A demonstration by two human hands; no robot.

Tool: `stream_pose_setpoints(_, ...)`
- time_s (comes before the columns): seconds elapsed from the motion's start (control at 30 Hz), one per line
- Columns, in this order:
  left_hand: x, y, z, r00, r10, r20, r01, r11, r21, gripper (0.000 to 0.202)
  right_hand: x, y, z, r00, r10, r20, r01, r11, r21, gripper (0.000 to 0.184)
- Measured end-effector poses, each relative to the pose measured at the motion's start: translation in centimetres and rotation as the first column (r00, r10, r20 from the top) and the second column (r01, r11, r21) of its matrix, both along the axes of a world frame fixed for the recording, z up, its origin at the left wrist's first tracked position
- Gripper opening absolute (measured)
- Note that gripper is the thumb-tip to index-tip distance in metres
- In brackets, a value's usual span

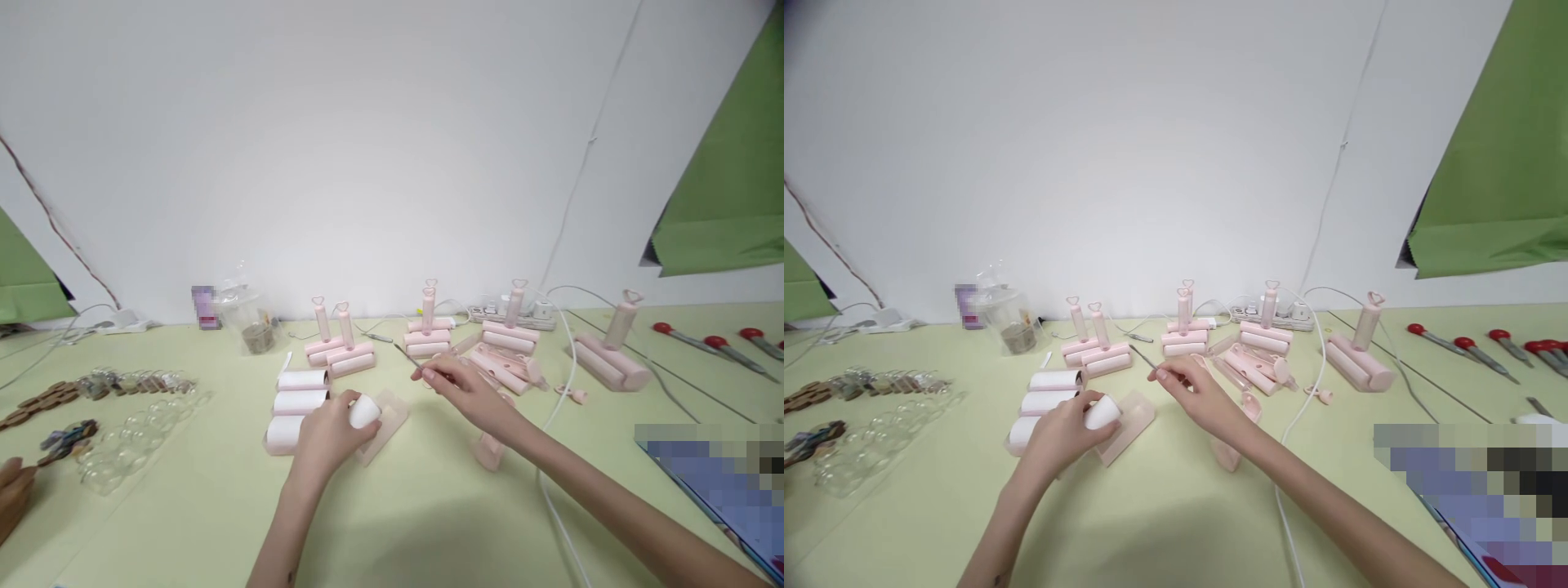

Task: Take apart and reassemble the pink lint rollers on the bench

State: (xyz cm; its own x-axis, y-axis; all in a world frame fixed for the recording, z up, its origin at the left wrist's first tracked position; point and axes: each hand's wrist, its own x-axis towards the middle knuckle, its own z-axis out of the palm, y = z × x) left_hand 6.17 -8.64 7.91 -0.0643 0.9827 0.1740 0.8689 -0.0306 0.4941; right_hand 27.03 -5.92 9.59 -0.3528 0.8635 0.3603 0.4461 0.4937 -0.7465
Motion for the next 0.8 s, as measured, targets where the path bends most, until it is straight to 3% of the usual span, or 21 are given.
stream_pose_setpoints(0.13,-0.3,0.2,2.9,0.927,-0.148,-0.344,0.081,0.976,-0.203,0.020,-0.7,0.4,2.1,0.995,0.068,-0.073,-0.070,0.997,-0.027,0.028)
stream_pose_setpoints(0.2,-0.6,0.5,4.0,0.897,-0.190,-0.399,0.081,0.959,-0.273,0.022,-0.8,0.7,2.7,0.973,0.135,-0.186,-0.153,0.985,-0.083,0.024)
stream_pose_setpoints(0.27,-0.7,0.7,4.7,0.894,-0.199,-0.402,0.096,0.960,-0.263,0.027,-0.8,1.1,2.9,0.920,0.167,-0.356,-0.221,0.968,-0.118,0.020)
stream_pose_setpoints(0.37,-0.3,1.2,4.6,0.936,-0.205,-0.285,0.168,0.975,-0.149,0.040,-0.6,1.5,2.7,0.843,0.124,-0.524,-0.198,0.976,-0.088,0.021)
stream_pose_setpoints(0.47,0.8,1.8,3.6,0.964,-0.266,-0.017,0.266,0.964,-0.007,0.041,-0.4,1.8,2.2,0.845,0.083,-0.528,-0.123,0.992,-0.042,0.022)
stream_pose_setpoints(0.53,1.6,2.3,2.9,0.929,-0.344,0.139,0.335,0.938,0.085,0.037,-0.4,2.0,1.8,0.860,0.086,-0.504,-0.121,0.992,-0.038,0.021)
stream_pose_setpoints(0.67,3.0,3.1,1.9,0.825,-0.471,0.311,0.407,0.878,0.250,0.041,-0.7,2.4,0.8,0.962,0.076,-0.262,-0.095,0.994,-0.060,0.023)
stream_pose_setpoints(0.73,3.3,3.3,1.6,0.798,-0.496,0.342,0.435,0.867,0.243,0.043,-0.8,2.5,0.3,0.990,0.097,-0.101,-0.105,0.991,-0.081,0.023)
stream_pose_setpoints(0.8,3.4,3.3,1.3,0.778,-0.518,0.356,0.478,0.855,0.200,0.045,-0.8,2.7,-0.2,0.980,0.197,-0.026,-0.199,0.972,-0.127,0.028)
